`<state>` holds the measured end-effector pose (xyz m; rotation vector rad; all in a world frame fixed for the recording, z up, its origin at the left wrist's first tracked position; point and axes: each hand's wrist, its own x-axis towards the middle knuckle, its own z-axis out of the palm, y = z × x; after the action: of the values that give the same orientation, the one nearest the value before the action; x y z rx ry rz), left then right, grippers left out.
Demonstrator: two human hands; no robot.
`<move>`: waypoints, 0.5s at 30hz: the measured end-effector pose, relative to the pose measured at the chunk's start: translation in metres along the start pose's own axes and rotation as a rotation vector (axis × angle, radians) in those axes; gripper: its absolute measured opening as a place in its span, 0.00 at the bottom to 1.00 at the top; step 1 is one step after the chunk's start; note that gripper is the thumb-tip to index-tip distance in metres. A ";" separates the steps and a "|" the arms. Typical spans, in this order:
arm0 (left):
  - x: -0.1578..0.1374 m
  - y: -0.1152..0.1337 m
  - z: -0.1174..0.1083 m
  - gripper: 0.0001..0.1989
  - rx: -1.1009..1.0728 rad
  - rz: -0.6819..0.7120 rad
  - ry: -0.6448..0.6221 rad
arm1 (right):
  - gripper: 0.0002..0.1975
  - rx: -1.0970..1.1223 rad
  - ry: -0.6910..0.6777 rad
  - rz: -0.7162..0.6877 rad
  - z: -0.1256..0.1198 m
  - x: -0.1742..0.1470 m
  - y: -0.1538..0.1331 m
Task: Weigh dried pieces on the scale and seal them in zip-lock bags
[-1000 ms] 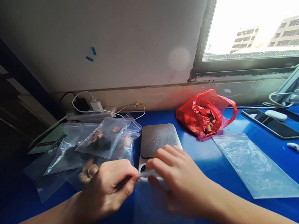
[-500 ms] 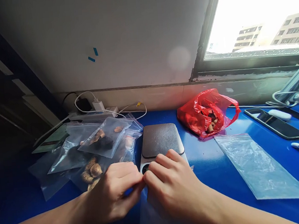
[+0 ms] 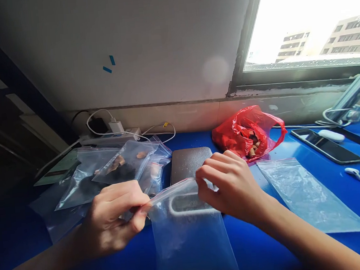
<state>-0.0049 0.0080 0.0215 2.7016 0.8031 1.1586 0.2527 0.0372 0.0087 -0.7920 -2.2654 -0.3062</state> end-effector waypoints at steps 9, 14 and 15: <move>0.000 -0.006 -0.005 0.08 -0.021 -0.072 -0.030 | 0.07 0.090 0.001 0.130 0.000 -0.006 0.005; -0.003 -0.013 -0.003 0.07 0.005 -0.107 -0.042 | 0.07 0.184 -0.037 0.101 -0.001 -0.009 0.002; -0.003 -0.015 -0.003 0.07 0.020 -0.100 -0.036 | 0.07 0.201 -0.047 0.095 -0.001 -0.010 0.000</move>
<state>-0.0150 0.0185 0.0171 2.6554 0.9373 1.0831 0.2589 0.0329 0.0023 -0.8045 -2.2507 -0.0157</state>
